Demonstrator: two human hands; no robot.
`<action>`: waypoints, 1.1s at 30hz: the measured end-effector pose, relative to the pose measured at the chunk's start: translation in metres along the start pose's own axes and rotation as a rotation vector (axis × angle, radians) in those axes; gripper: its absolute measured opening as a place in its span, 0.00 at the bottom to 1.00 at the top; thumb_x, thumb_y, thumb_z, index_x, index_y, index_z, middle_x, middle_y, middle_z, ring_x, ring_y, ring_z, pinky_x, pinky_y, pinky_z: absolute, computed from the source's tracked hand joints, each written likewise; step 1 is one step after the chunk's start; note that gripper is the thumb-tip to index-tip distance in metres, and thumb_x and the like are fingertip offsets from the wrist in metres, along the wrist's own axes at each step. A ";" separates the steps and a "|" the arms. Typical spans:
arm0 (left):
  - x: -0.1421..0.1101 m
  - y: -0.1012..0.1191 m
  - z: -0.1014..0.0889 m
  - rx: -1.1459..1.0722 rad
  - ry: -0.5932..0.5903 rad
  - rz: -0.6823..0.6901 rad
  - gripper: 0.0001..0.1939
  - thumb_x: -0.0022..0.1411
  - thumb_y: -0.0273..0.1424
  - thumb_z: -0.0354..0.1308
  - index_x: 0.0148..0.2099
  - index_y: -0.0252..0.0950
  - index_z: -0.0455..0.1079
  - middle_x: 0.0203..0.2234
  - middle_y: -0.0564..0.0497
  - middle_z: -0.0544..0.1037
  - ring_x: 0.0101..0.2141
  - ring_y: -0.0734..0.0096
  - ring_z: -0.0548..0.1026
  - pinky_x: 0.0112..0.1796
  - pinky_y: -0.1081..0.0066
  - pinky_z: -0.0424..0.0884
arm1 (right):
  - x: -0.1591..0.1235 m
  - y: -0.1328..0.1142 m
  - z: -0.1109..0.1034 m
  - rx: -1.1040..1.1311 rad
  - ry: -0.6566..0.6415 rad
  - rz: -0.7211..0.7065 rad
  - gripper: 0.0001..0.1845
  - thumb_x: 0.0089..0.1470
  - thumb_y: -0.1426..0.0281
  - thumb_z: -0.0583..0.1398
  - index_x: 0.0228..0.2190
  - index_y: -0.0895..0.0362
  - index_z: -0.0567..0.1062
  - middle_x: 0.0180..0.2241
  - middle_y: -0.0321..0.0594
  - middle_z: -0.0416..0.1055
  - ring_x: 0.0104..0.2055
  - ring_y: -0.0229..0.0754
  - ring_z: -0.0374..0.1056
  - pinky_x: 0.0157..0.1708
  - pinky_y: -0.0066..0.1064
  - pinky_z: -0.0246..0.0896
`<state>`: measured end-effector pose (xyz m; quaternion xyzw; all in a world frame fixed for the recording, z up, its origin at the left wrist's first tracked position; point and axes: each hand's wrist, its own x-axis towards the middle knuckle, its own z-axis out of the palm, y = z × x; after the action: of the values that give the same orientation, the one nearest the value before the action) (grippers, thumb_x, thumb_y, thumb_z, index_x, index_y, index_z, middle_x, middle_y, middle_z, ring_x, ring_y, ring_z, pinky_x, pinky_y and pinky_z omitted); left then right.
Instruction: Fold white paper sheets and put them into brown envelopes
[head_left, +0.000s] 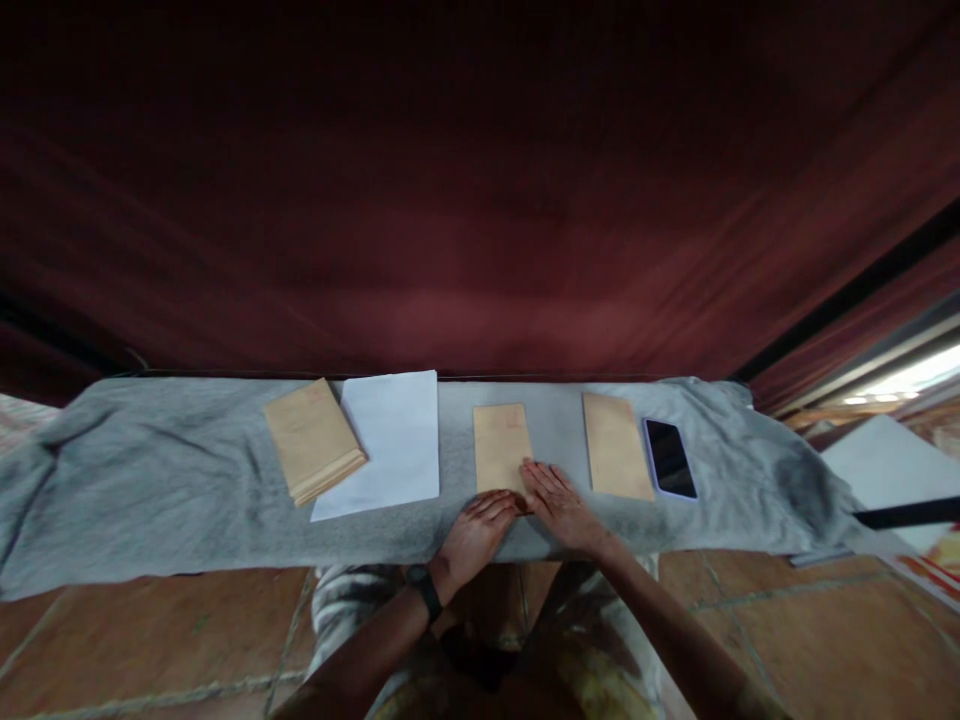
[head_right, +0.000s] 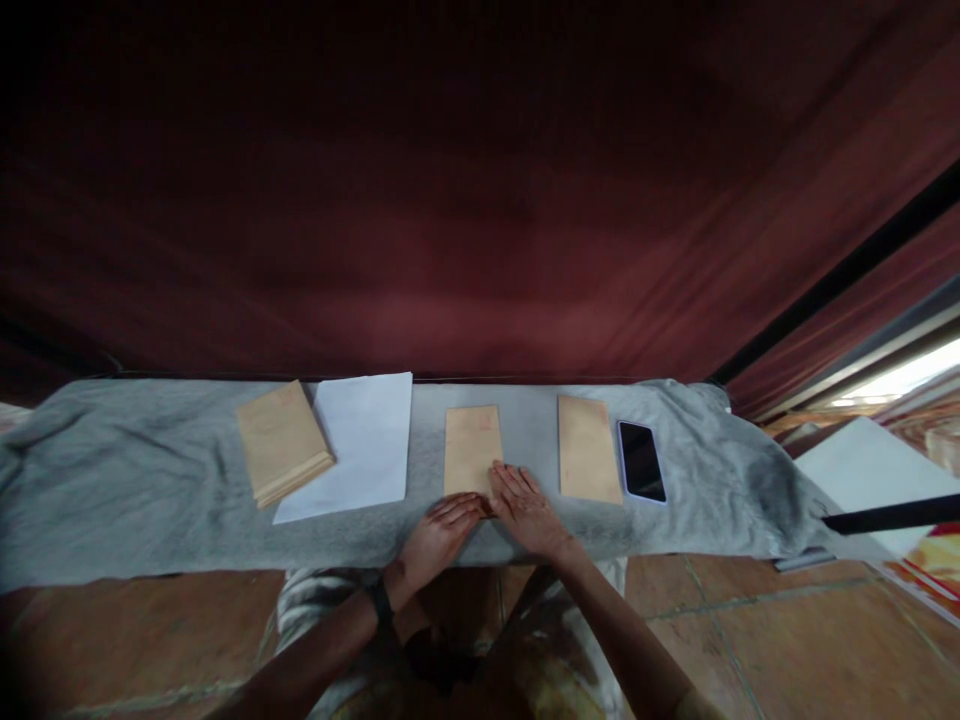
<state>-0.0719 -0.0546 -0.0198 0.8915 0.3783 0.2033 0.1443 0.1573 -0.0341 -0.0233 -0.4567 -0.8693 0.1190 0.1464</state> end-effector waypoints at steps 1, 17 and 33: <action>-0.002 0.001 -0.001 0.018 -0.002 0.004 0.19 0.68 0.21 0.51 0.57 0.39 0.71 0.56 0.49 0.77 0.59 0.67 0.72 0.62 0.62 0.66 | -0.006 -0.001 -0.002 0.016 -0.024 -0.010 0.29 0.71 0.66 0.45 0.70 0.56 0.53 0.70 0.48 0.53 0.72 0.47 0.51 0.69 0.50 0.47; -0.011 -0.004 -0.001 0.051 0.087 0.063 0.15 0.70 0.24 0.52 0.56 0.38 0.71 0.53 0.47 0.79 0.57 0.66 0.74 0.59 0.61 0.71 | 0.092 0.033 0.012 -0.146 -0.074 -0.126 0.30 0.70 0.63 0.48 0.70 0.55 0.52 0.71 0.44 0.49 0.73 0.45 0.46 0.72 0.47 0.41; -0.008 -0.002 -0.002 0.016 0.121 0.056 0.11 0.71 0.25 0.52 0.50 0.38 0.73 0.48 0.47 0.81 0.54 0.65 0.76 0.56 0.61 0.73 | 0.053 0.014 0.017 -0.081 -0.043 -0.291 0.29 0.70 0.65 0.51 0.68 0.56 0.57 0.70 0.45 0.53 0.73 0.47 0.48 0.71 0.50 0.45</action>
<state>-0.0794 -0.0593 -0.0206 0.8890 0.3627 0.2576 0.1082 0.1330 0.0167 -0.0361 -0.3289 -0.9333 0.0710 0.1250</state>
